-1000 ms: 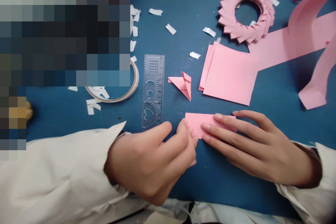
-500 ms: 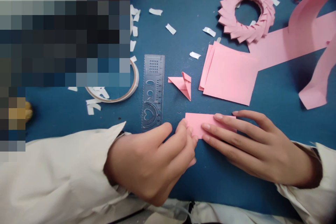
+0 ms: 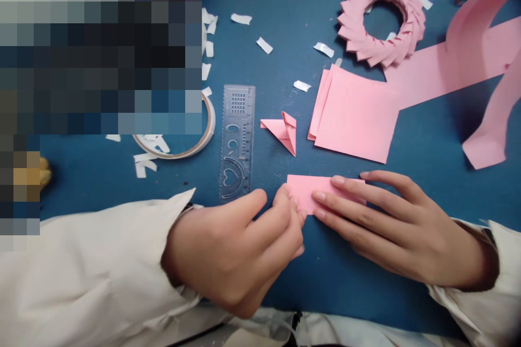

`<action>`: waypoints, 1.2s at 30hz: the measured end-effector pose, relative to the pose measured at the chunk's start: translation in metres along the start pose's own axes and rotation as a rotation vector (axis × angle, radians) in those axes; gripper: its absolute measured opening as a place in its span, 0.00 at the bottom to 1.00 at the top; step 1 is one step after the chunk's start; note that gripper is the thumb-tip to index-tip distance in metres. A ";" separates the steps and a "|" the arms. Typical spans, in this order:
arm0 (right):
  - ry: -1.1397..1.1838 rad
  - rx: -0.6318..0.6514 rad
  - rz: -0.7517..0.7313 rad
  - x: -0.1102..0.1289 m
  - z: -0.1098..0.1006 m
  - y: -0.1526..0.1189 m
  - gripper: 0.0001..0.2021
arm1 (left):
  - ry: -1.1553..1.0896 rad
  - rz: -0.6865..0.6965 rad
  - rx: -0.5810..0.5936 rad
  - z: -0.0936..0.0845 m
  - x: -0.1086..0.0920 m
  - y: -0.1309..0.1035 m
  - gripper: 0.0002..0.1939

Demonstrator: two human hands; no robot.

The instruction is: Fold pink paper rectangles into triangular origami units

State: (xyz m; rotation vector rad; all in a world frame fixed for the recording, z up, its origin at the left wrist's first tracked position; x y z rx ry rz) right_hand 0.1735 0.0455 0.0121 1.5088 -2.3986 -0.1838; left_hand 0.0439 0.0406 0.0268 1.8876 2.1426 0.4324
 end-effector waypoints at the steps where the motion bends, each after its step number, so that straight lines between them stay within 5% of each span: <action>1: 0.000 0.003 0.001 0.000 0.000 0.000 0.16 | 0.004 0.004 -0.002 0.000 0.000 0.000 0.13; 36: 0.101 -0.155 0.180 0.001 -0.020 -0.005 0.04 | -0.041 -0.085 -0.033 -0.001 0.000 0.001 0.12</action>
Point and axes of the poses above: each hand's wrist, its own y-axis towards the middle knuckle, its own z-axis out of the palm, x = y × z, the point moved 7 cm from there along y, towards the middle knuckle, and after that the axes turned 6 degrees about -x, right-handed, at the moved point
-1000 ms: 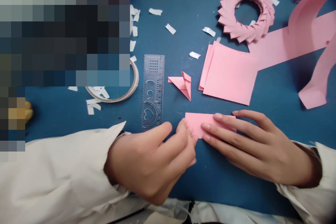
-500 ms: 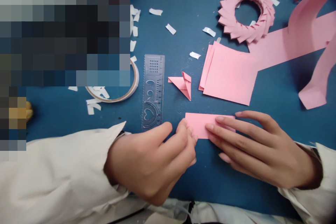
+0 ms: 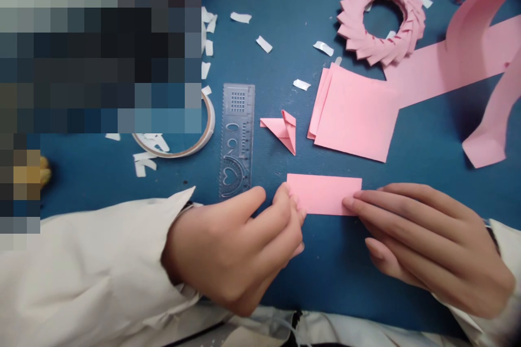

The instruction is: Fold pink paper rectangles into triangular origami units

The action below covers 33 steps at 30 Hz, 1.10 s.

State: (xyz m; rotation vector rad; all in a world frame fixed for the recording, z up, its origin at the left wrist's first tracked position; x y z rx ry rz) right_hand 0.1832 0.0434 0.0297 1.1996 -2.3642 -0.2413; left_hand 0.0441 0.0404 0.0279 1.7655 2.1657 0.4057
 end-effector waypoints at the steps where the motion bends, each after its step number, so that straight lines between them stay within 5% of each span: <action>1: -0.003 -0.001 -0.011 0.000 0.000 0.001 0.04 | 0.005 -0.015 -0.012 -0.001 0.002 0.000 0.11; 5: -0.047 -0.022 -0.048 -0.001 -0.001 0.005 0.02 | 0.108 -0.105 -0.056 -0.008 0.015 0.004 0.16; 8: -0.131 -0.066 -0.049 -0.005 -0.002 0.007 0.10 | 0.178 -0.153 0.013 -0.005 0.025 0.008 0.21; 19: -0.266 -0.007 0.039 -0.018 0.008 0.009 0.24 | 0.177 -0.153 0.041 0.000 0.025 0.008 0.17; 33: -0.021 -0.025 -0.137 -0.001 0.005 0.004 0.11 | 0.097 -0.134 0.037 -0.003 0.022 0.008 0.16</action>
Point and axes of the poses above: each hand's wrist, its own y-axis towards the middle knuckle, its own z-axis out of the palm, x = y × z, the point moved 7 cm from there along y, towards the middle knuckle, and after that the axes turned 6 degrees about -x, right-handed, at the moved point
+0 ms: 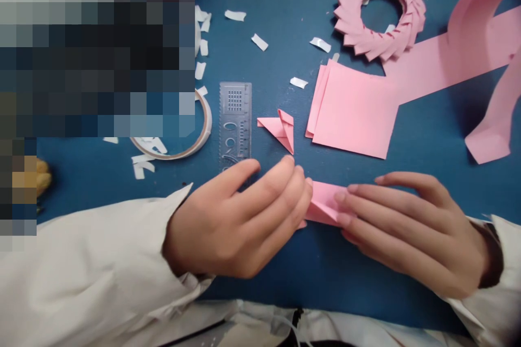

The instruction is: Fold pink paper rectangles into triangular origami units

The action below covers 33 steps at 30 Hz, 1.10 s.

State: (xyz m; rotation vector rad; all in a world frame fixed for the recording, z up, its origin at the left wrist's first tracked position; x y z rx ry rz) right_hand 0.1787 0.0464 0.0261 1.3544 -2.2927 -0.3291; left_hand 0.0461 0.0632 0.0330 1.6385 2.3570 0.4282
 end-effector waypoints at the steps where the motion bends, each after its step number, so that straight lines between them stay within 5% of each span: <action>1: 0.043 -0.001 -0.023 0.002 0.000 -0.001 0.10 | -0.031 0.021 0.007 0.000 -0.003 -0.001 0.15; 11: -0.030 0.041 -0.023 0.000 0.001 -0.005 0.14 | -0.100 0.014 -0.010 -0.010 -0.015 -0.006 0.14; 23: -0.176 -0.159 0.081 0.020 -0.009 -0.010 0.16 | -0.200 -0.139 -0.007 -0.013 -0.009 -0.005 0.11; 29: -0.110 -0.030 -0.135 0.014 -0.003 -0.003 0.13 | -0.282 -0.167 0.001 -0.017 -0.013 -0.005 0.08; 33: -0.089 0.002 -0.017 0.005 -0.008 -0.003 0.13 | -0.249 -0.077 -0.073 -0.014 -0.012 -0.004 0.08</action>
Point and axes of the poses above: each hand's wrist, its own y-axis towards the middle knuckle, its own z-axis out of the palm, x = y × z, the point moved 7 cm from there along y, towards the middle knuckle, and after that the axes turned 6 degrees about -x, right-handed, at the moved point
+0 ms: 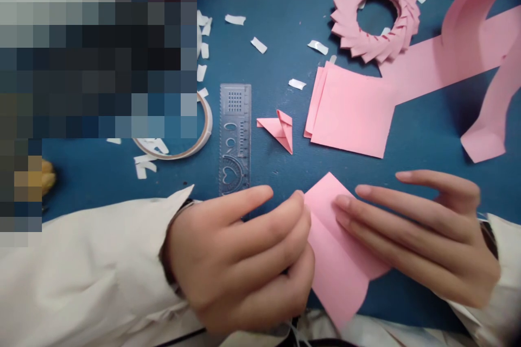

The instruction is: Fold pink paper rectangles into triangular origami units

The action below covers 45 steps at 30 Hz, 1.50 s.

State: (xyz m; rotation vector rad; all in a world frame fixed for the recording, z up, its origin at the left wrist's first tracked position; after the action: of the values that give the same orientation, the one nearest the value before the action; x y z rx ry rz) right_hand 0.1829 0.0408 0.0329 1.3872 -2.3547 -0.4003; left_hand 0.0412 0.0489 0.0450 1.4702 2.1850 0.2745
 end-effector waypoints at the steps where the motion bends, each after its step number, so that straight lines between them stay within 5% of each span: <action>1: -0.022 0.004 -0.004 0.001 -0.001 -0.001 0.12 | 0.017 0.033 -0.031 0.000 0.001 0.000 0.09; 5: -0.279 -0.073 -0.153 0.008 -0.011 -0.002 0.12 | 0.066 0.182 -0.086 0.003 0.002 0.000 0.12; 7: -0.340 -0.095 -0.370 0.019 -0.010 -0.004 0.12 | 0.065 0.231 -0.065 0.007 0.002 -0.001 0.14; 13: -0.068 -0.012 -0.307 0.020 0.000 -0.004 0.10 | -0.005 0.215 0.011 0.011 0.004 -0.003 0.12; 21: -0.020 0.028 -0.359 0.025 0.006 -0.003 0.11 | 0.012 0.153 0.118 0.012 0.002 -0.002 0.12; 29: 0.226 0.007 0.102 -0.009 0.011 0.005 0.04 | -0.040 0.013 -0.033 0.009 0.017 0.002 0.06; 33: 0.080 0.015 0.180 -0.018 0.013 0.005 0.03 | 0.003 -0.139 -0.002 0.012 0.028 0.006 0.08; 45: 0.016 0.043 0.283 -0.025 0.016 0.004 0.05 | 0.075 -0.153 0.008 0.014 0.029 0.002 0.06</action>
State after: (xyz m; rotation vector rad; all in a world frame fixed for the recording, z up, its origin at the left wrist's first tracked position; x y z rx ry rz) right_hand 0.1837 0.0655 0.0158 1.0473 -2.5106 -0.2581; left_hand 0.0413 0.0747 0.0260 1.3071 2.3464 0.2718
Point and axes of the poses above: each hand's wrist, its own y-axis towards the middle knuckle, its own z-axis out of the palm, x = y × z, the point moved 7 cm from there along y, towards the middle knuckle, and after that the axes turned 6 degrees about -x, right-handed, at the moved point
